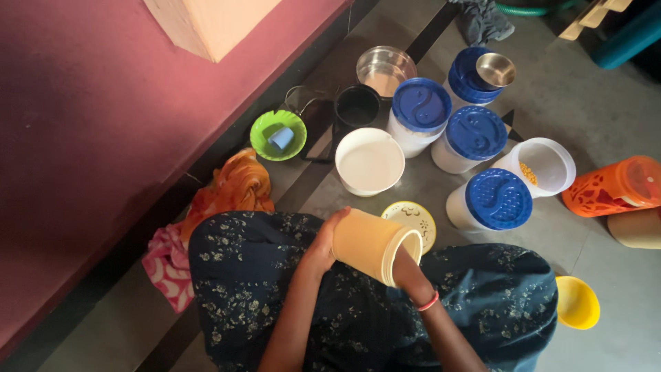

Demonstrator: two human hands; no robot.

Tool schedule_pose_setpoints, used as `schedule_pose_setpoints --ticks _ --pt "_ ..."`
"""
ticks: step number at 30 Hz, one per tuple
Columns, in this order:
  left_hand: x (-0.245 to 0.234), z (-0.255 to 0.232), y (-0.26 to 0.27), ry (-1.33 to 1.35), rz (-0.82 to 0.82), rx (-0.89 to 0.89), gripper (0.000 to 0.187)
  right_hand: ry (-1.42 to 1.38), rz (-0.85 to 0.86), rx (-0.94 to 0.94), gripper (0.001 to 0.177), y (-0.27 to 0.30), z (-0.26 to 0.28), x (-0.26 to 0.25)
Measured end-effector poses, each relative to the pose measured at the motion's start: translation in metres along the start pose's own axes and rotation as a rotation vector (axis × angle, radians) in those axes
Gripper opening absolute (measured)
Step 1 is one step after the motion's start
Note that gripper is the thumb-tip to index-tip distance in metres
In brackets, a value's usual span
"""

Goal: The person sits on the floor and transfers a white granular substance from a yellow container into a white bowl using their hand. They then place a blue lid on the white bowl and set it aside.

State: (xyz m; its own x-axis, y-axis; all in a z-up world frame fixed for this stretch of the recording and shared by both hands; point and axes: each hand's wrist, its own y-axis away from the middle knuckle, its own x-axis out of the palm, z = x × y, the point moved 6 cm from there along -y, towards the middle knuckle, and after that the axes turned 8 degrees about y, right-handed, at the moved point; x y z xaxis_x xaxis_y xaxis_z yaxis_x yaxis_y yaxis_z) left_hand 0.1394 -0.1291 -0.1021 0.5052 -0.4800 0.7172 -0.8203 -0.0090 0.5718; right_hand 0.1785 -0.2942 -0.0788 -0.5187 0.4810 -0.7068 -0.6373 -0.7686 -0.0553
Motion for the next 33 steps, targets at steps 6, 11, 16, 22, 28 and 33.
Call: schedule_pose_setpoints --ticks 6,11,16,22,28,33 --pt "-0.009 -0.005 -0.006 0.115 -0.009 0.053 0.043 -0.075 -0.058 0.134 0.036 -0.032 0.036 -0.052" --pt "-0.018 -0.015 -0.009 0.210 -0.051 0.182 0.038 -0.070 0.042 0.342 0.018 -0.041 0.053 -0.103" --pt "-0.024 -0.022 -0.011 0.312 -0.105 0.270 0.033 -0.340 -0.138 0.492 0.020 -0.022 0.040 -0.149" --pt "-0.020 -0.030 -0.005 0.239 -0.082 0.359 0.035 -0.147 -0.130 0.565 0.017 -0.014 -0.020 -0.116" --pt "-0.023 -0.028 -0.008 0.267 -0.119 0.325 0.035 0.064 -0.256 0.434 0.017 -0.007 -0.051 -0.072" --pt "-0.023 -0.024 -0.008 0.211 -0.187 0.275 0.038 -0.064 -0.303 0.537 0.020 0.003 -0.035 -0.083"
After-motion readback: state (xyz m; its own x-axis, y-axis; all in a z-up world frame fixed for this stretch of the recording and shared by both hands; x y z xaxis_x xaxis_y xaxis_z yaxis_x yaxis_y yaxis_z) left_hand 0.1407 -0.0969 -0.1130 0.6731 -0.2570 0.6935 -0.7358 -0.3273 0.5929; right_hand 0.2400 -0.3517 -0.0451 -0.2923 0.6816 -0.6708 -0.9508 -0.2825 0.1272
